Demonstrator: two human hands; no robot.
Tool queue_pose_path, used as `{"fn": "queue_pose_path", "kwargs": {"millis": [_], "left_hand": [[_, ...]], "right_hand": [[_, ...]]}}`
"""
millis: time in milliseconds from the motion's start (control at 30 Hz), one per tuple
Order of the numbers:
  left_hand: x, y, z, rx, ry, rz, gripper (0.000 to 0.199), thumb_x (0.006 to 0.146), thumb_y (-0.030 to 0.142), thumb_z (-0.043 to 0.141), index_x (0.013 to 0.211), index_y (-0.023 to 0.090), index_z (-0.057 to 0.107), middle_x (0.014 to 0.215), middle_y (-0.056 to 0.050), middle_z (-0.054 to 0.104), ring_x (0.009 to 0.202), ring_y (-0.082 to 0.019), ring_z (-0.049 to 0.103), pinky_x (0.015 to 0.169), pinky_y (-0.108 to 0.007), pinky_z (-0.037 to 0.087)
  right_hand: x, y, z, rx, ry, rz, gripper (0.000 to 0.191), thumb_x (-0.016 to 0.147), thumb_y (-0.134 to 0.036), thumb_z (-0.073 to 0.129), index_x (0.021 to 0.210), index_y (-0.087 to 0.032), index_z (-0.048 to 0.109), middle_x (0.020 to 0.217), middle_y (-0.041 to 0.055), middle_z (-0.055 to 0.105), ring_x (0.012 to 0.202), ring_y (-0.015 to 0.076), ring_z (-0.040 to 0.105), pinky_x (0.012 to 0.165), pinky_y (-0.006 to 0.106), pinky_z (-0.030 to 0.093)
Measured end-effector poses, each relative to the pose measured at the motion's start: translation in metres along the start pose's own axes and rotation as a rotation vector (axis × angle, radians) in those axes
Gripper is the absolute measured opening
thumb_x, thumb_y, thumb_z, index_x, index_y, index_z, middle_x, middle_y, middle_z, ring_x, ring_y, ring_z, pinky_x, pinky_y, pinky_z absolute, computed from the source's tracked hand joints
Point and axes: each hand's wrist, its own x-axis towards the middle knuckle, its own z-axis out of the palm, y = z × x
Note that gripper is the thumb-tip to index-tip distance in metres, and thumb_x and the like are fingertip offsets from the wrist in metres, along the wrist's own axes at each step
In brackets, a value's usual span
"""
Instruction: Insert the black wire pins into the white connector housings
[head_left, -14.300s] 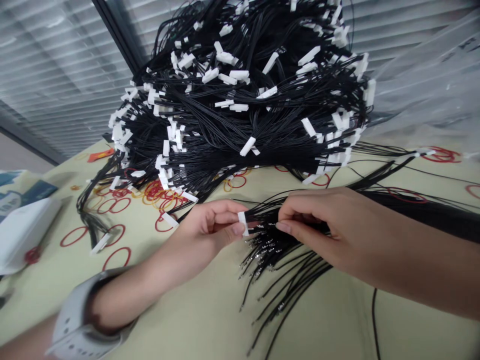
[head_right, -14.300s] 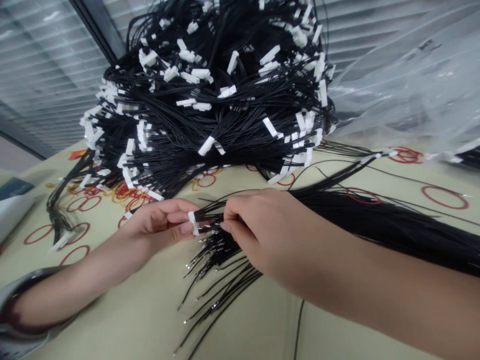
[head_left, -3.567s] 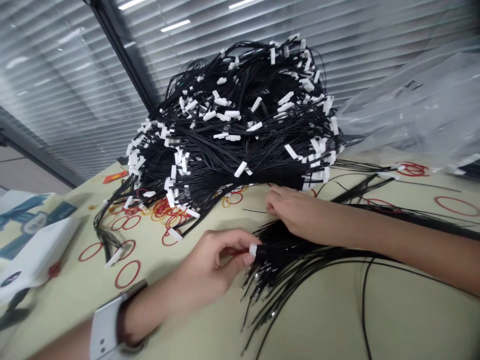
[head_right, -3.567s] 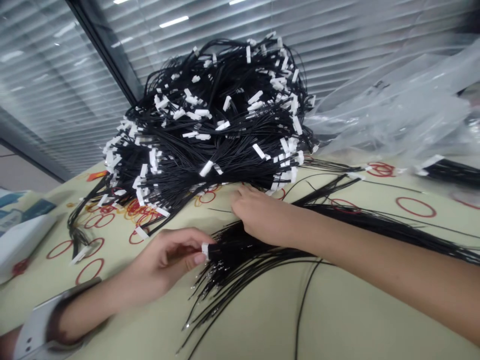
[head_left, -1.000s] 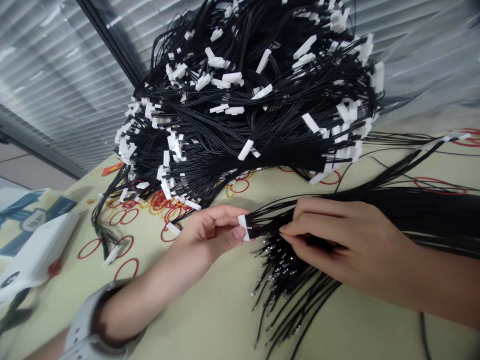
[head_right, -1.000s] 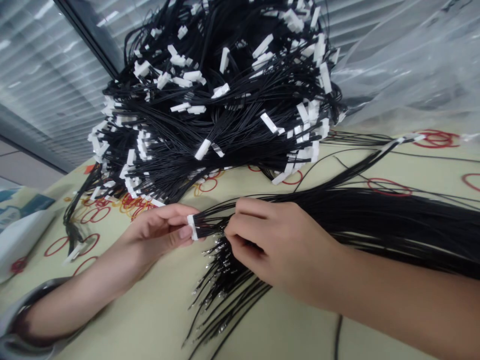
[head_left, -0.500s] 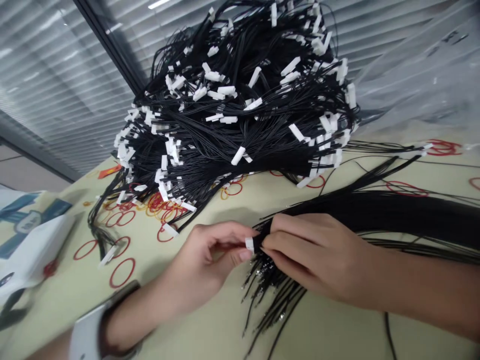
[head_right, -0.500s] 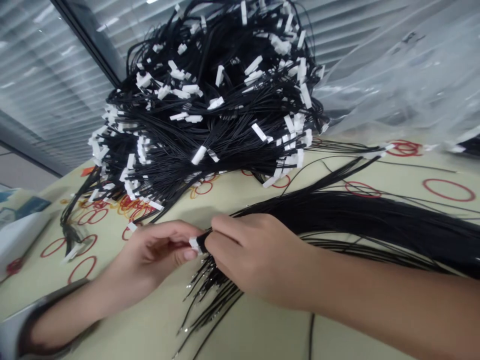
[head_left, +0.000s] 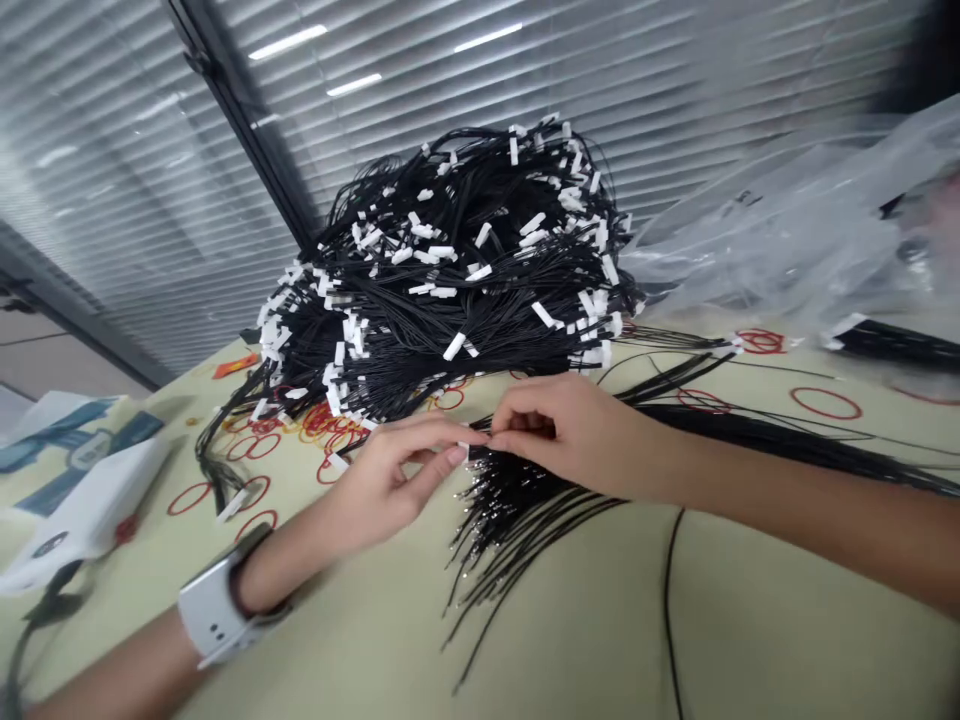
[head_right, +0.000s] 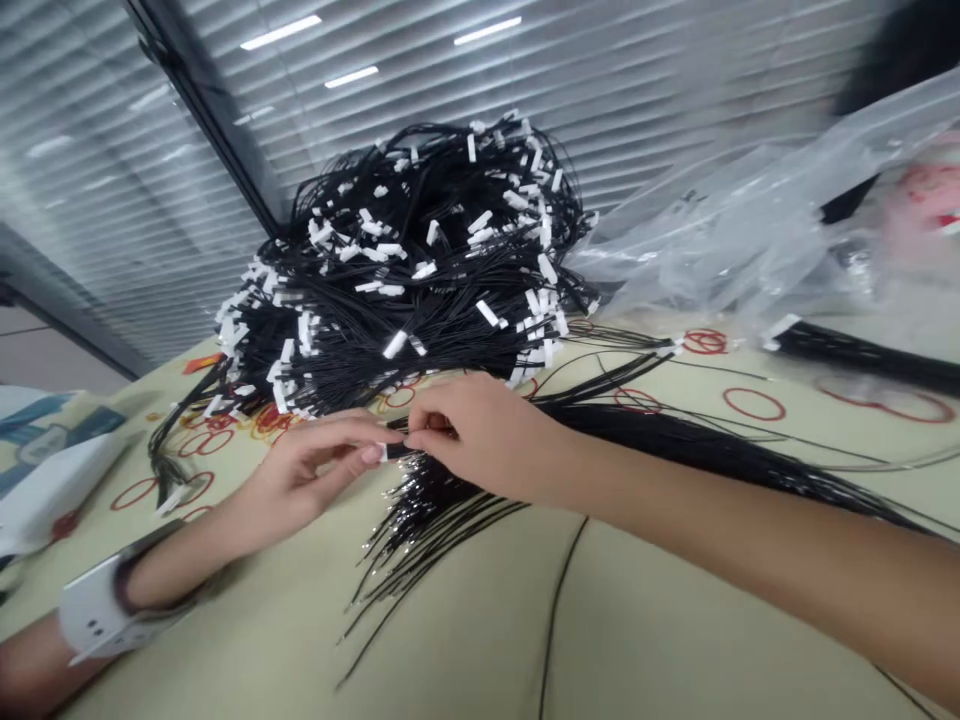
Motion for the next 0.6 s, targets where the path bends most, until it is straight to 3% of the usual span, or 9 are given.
{"fn": "queue_pose_path", "kwargs": {"millis": [167,267,333,367,433,500,600], "left_hand": [[0.007,-0.001,-0.015,0.319,0.019,0.37,0.029,0.083,0.009,0.053,0.11,0.019,0.056,0.1,-0.005,0.064,0.091,-0.015,0.057,0.078,-0.027,0.047],[0.012,-0.005,-0.015,0.359,0.155,0.445,0.024,0.082,0.007,0.053,0.103,0.018,0.06,0.097,-0.005,0.062,0.09,-0.015,0.056,0.078,-0.029,0.046],[0.016,-0.006,-0.012,0.334,0.265,0.366,0.015,0.08,0.012,0.058,0.093,0.017,0.064,0.1,-0.007,0.057,0.095,-0.017,0.053,0.081,-0.03,0.044],[0.017,-0.006,-0.009,0.292,0.292,0.299,0.011,0.08,0.015,0.059,0.089,0.016,0.064,0.1,-0.008,0.055,0.095,-0.018,0.052,0.08,-0.03,0.044],[0.019,-0.005,-0.006,0.151,0.272,0.115,0.009,0.081,0.022,0.058,0.085,0.016,0.064,0.092,-0.006,0.055,0.087,-0.016,0.053,0.073,-0.027,0.045],[0.019,-0.003,-0.004,-0.008,0.169,-0.095,0.013,0.082,0.027,0.056,0.08,0.015,0.061,0.076,-0.002,0.054,0.07,-0.012,0.052,0.059,-0.023,0.043],[0.016,-0.001,-0.004,-0.183,0.063,-0.309,0.014,0.08,0.029,0.058,0.08,0.015,0.059,0.062,0.003,0.05,0.056,-0.008,0.046,0.05,-0.019,0.035]], "right_hand": [[0.006,0.0,-0.018,0.088,-0.075,0.071,0.02,0.084,-0.033,0.047,0.078,-0.019,0.058,0.068,-0.0032,0.058,0.059,0.0059,0.051,0.051,0.017,0.038],[0.005,-0.01,-0.031,-0.003,0.052,0.062,0.01,0.081,-0.026,0.052,0.08,-0.019,0.058,0.079,-0.0012,0.058,0.069,0.0079,0.051,0.06,0.021,0.037],[0.002,-0.021,-0.037,-0.086,0.102,-0.009,0.005,0.079,-0.017,0.053,0.079,-0.018,0.058,0.08,-0.0015,0.057,0.069,0.0076,0.05,0.061,0.021,0.035],[-0.001,-0.027,-0.038,-0.096,0.048,-0.056,0.007,0.079,-0.015,0.052,0.078,-0.018,0.058,0.078,-0.0023,0.058,0.067,0.0072,0.049,0.061,0.021,0.035],[-0.007,-0.036,-0.035,-0.091,-0.191,-0.128,0.009,0.08,-0.013,0.052,0.077,-0.019,0.058,0.076,-0.0031,0.058,0.068,0.0079,0.05,0.063,0.022,0.035],[-0.014,-0.041,-0.025,-0.115,-0.475,-0.127,0.005,0.079,-0.016,0.054,0.078,-0.018,0.058,0.077,-0.0014,0.059,0.072,0.0108,0.052,0.063,0.025,0.035],[-0.021,-0.038,-0.004,-0.101,-0.686,-0.028,0.005,0.08,-0.019,0.053,0.077,-0.015,0.055,0.079,0.0008,0.06,0.073,0.0128,0.052,0.06,0.026,0.035]]}}
